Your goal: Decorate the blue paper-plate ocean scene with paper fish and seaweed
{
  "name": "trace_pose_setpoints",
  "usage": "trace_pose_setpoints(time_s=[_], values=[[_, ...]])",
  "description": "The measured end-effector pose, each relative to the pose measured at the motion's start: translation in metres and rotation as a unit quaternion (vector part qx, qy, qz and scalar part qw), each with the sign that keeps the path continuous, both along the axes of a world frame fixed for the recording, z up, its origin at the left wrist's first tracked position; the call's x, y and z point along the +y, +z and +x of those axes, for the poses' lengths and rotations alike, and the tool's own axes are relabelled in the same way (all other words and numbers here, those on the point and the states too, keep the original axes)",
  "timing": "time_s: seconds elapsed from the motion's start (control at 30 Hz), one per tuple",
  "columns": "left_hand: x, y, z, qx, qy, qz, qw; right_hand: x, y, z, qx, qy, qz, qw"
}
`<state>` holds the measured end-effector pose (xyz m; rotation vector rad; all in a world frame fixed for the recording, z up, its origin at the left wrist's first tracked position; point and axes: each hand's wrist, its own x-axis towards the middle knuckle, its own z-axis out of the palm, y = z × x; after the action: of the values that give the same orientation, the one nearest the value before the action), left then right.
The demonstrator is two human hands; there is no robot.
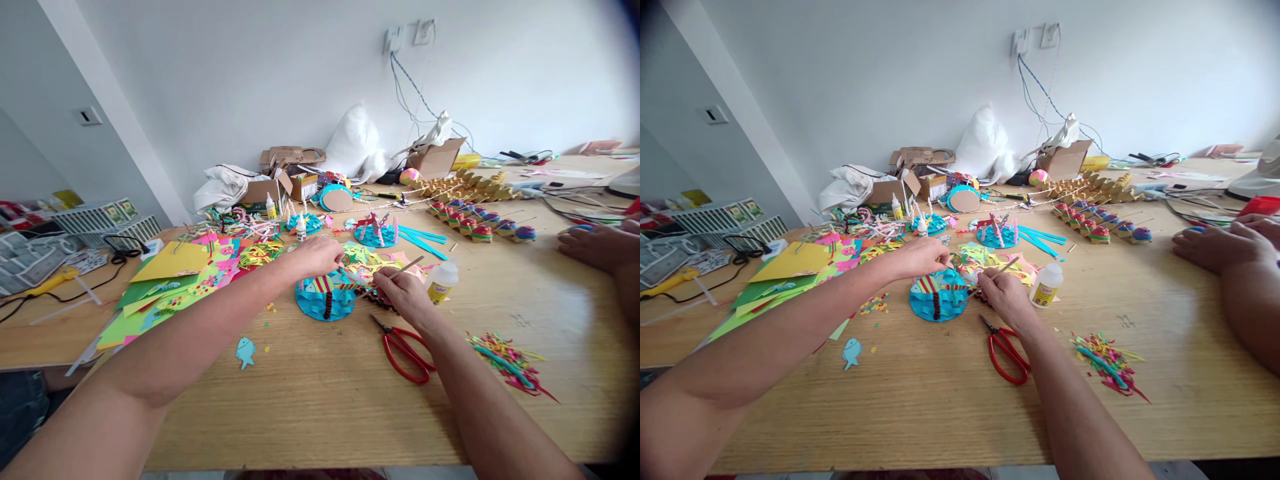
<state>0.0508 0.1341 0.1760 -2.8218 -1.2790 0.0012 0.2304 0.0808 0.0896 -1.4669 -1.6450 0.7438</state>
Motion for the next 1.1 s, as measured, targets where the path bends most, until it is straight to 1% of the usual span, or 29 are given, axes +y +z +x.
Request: trace_pose_setpoints(time_s=[0.07,0.13,0.17,0.2,0.23,0.27,0.33,0.37,0.4,0.47,0.5,0.57,0.63,0.7,0.8,0.93,1.1], values=[[-0.012,0.015,-0.004,-0.017,0.015,0.019,1.000,-0.001,0.001,-0.001,-0.013,0.002,0.001,1.000],[-0.035,0.027,-0.009,-0.061,0.043,0.070,0.995,-0.001,0.001,-0.001,-0.021,0.004,0.006,1.000],[-0.049,0.030,-0.012,-0.078,0.051,0.081,0.992,-0.001,0.000,-0.001,-0.024,0.007,0.011,1.000],[-0.064,0.028,-0.014,-0.088,0.036,0.072,0.993,-0.001,-0.001,0.000,-0.027,0.010,0.017,0.999],[-0.079,0.022,-0.016,-0.087,0.017,0.042,0.995,-0.001,-0.001,0.000,-0.028,0.011,0.021,0.999],[-0.093,0.011,-0.018,-0.079,-0.010,0.001,0.997,0.000,-0.002,0.000,-0.027,0.011,0.023,0.999],[-0.115,-0.020,-0.021,-0.073,-0.072,-0.075,0.992,0.002,-0.004,0.001,-0.023,0.009,0.024,0.999],[-0.122,-0.037,-0.022,-0.079,-0.075,-0.101,0.989,0.002,-0.005,0.002,-0.019,0.006,0.021,1.000],[-0.127,-0.054,-0.022,-0.091,-0.060,-0.119,0.987,0.003,-0.006,0.002,-0.014,0.004,0.018,1.000],[-0.129,-0.083,-0.020,-0.113,-0.035,-0.144,0.983,0.004,-0.008,0.002,-0.007,0.001,0.014,1.000],[-0.127,-0.092,-0.018,-0.130,-0.032,-0.147,0.980,0.004,-0.008,0.002,-0.004,0.000,0.013,1.000],[-0.122,-0.103,-0.012,-0.155,-0.013,-0.155,0.976,0.005,-0.009,0.002,-0.003,0.001,0.016,1.000],[-0.116,-0.105,-0.005,-0.169,0.018,-0.159,0.973,0.004,-0.009,0.002,-0.004,0.005,0.023,1.000],[-0.111,-0.104,0.000,-0.176,0.039,-0.163,0.970,0.004,-0.009,0.002,-0.005,0.007,0.029,1.000],[-0.108,-0.104,0.005,-0.185,0.054,-0.174,0.966,0.004,-0.010,0.002,-0.007,0.002,0.031,1.000],[-0.104,-0.111,0.007,-0.201,0.094,-0.185,0.957,0.005,-0.011,0.001,-0.004,0.003,0.035,0.999],[-0.097,-0.117,0.013,-0.223,0.115,-0.192,0.949,0.005,-0.010,0.001,-0.006,0.009,0.046,0.999]])
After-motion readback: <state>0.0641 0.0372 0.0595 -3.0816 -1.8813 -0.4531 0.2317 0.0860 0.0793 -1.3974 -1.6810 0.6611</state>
